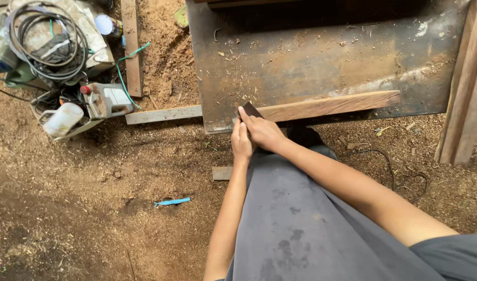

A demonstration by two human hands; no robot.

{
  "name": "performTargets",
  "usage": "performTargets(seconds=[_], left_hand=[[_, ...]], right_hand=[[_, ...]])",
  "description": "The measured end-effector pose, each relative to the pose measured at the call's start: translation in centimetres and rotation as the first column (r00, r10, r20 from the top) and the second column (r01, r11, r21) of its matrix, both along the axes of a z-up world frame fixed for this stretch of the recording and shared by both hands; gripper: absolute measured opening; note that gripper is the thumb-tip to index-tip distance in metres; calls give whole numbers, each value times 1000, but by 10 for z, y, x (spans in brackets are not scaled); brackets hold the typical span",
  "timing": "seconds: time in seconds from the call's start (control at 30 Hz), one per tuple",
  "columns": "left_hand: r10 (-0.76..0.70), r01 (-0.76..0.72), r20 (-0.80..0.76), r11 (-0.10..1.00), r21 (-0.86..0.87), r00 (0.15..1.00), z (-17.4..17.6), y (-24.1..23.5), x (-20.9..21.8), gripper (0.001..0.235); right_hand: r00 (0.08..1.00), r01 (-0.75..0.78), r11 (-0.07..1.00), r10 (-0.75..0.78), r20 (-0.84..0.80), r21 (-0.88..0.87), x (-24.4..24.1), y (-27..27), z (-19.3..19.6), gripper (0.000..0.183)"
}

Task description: The person sands a rectangular wooden plank on a metal workbench using a sanding block. They repeatedly rub the block along the length of the plank, flip it over to sand the other side, and continue smoothing the surface.

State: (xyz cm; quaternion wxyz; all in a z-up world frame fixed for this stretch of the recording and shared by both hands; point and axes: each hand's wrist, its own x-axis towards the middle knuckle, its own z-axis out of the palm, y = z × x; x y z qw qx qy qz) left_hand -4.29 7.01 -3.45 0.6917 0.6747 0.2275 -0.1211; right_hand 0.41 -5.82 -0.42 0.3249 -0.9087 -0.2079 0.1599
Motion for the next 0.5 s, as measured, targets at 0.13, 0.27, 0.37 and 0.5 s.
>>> performTargets(seconds=[0.13,0.27,0.37,0.5], left_hand=[[-329,229,51,750,620,943,28,-18,15,68],[-618,313,-46,331,890,785,53,-48,22,74],[-727,393,-106,236,889,678,52,-64,21,80],[-748,299,-151,66,952,646,40,-68,18,80]], right_hand=[[987,154,972,-159,-13,-177,-12,-79,9,68],[908,401,899,-364,209,-178,-30,-135,14,58],[923,384,895,-363,128,-229,-30,-109,1,61],[962,252,966,-243,125,-61,-28,-83,-6,66]])
